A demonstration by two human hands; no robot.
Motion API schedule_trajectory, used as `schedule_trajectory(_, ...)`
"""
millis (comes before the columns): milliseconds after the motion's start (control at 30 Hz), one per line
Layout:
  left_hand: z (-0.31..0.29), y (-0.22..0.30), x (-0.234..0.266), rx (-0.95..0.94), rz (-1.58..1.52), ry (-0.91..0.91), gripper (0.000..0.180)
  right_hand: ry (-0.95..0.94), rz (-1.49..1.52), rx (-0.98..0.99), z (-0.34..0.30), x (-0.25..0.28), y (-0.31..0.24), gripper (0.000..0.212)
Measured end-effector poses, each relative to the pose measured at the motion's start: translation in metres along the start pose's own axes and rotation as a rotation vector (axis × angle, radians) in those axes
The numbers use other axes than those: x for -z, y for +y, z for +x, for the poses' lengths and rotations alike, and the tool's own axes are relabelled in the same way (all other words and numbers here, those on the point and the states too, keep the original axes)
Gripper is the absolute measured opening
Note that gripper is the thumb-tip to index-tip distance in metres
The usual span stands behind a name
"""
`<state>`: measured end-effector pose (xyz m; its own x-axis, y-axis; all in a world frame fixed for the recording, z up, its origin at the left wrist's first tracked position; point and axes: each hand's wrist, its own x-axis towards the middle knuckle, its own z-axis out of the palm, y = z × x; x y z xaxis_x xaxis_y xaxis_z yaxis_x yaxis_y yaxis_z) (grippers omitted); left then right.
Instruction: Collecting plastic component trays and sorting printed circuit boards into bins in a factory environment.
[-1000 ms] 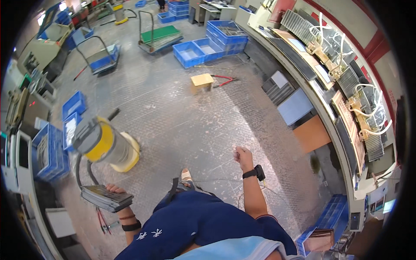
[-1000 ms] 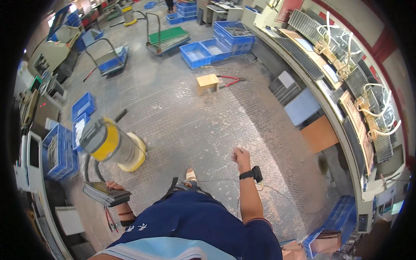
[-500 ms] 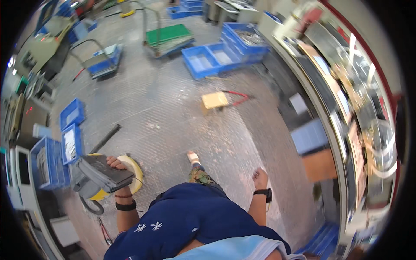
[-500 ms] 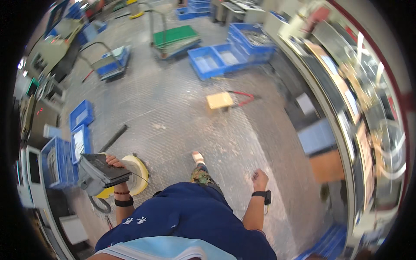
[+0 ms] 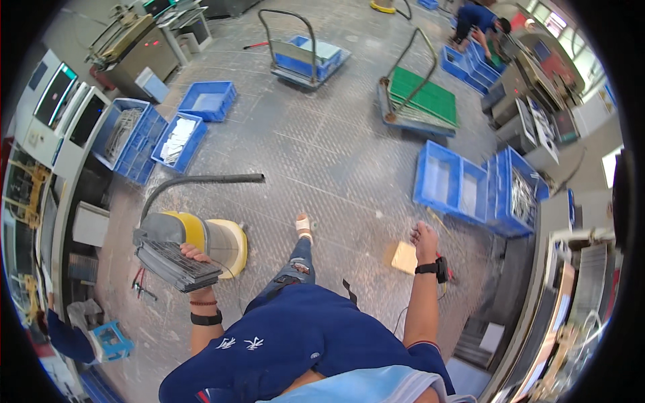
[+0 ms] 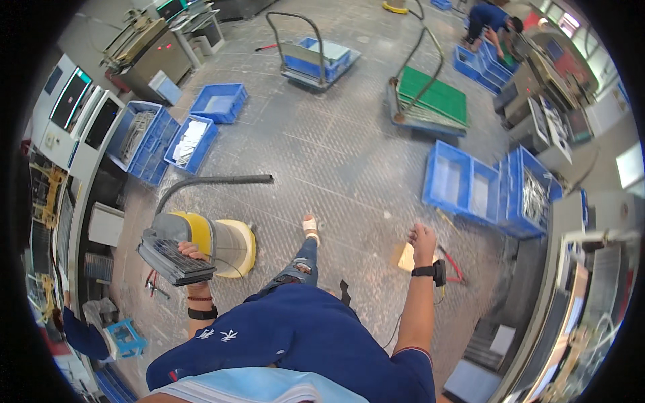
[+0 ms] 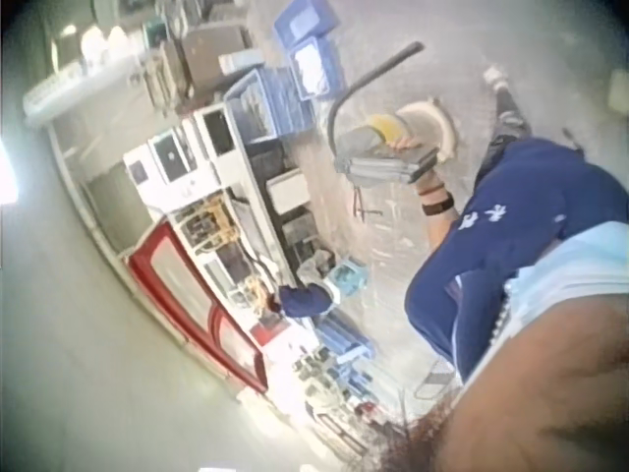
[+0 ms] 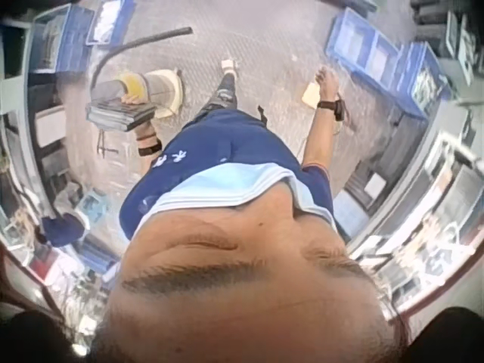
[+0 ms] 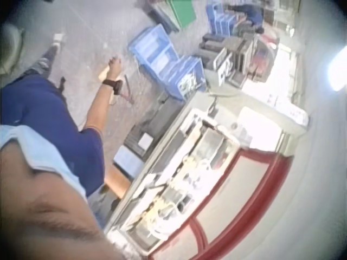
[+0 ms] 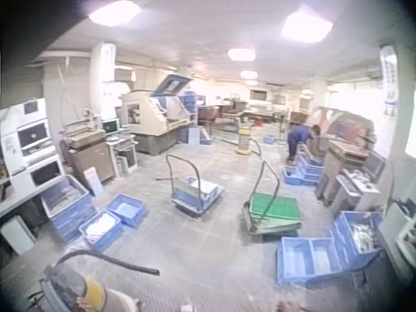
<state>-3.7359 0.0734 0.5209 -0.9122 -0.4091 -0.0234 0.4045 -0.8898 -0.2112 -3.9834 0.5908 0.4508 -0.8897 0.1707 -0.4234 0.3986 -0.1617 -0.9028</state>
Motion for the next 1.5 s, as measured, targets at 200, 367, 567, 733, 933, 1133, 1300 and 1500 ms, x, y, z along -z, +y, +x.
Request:
schedule_trajectory(200,0.142,0.012,0.008,-0.135,-0.015,-0.126,0.018,-0.136,0.021,-0.124,0.149,-0.15,-0.012,0.016)
schedule_trajectory(367,0.272,0.026,0.009,-0.129,-0.006,-0.155,0.023,-0.272,-0.087,-0.125,0.232,-0.263,-0.062,0.014)
schedule_trajectory(567,0.422,0.009,-0.017,-0.298,0.192,-0.078,0.016,-0.173,-0.108,-0.188,0.362,-0.351,-0.1,0.018)
schedule_trajectory(733,0.532,0.011,-0.018,-0.407,0.141,-0.165,0.016,-0.318,-0.114,-0.141,0.498,-0.468,-0.144,0.017)
schedule_trajectory(933,0.636,0.028,-0.027,-0.631,0.134,-0.172,0.018,-0.548,-0.22,0.074,0.645,-0.672,-0.222,0.016)
schedule_trajectory(1133,0.707,0.067,-0.015,-0.737,0.123,-0.264,0.021,-0.602,-0.316,0.256,0.727,-0.892,-0.28,0.022)
schedule_trajectory(1300,0.785,0.132,-0.005,-0.922,0.173,-0.247,0.022,-0.535,-0.8,0.868,0.779,-1.042,-0.276,0.032)
schedule_trajectory(1500,0.937,0.228,-0.027,-0.877,0.144,-0.301,0.022,-0.45,-1.235,0.979,0.839,-1.18,-0.24,0.049)
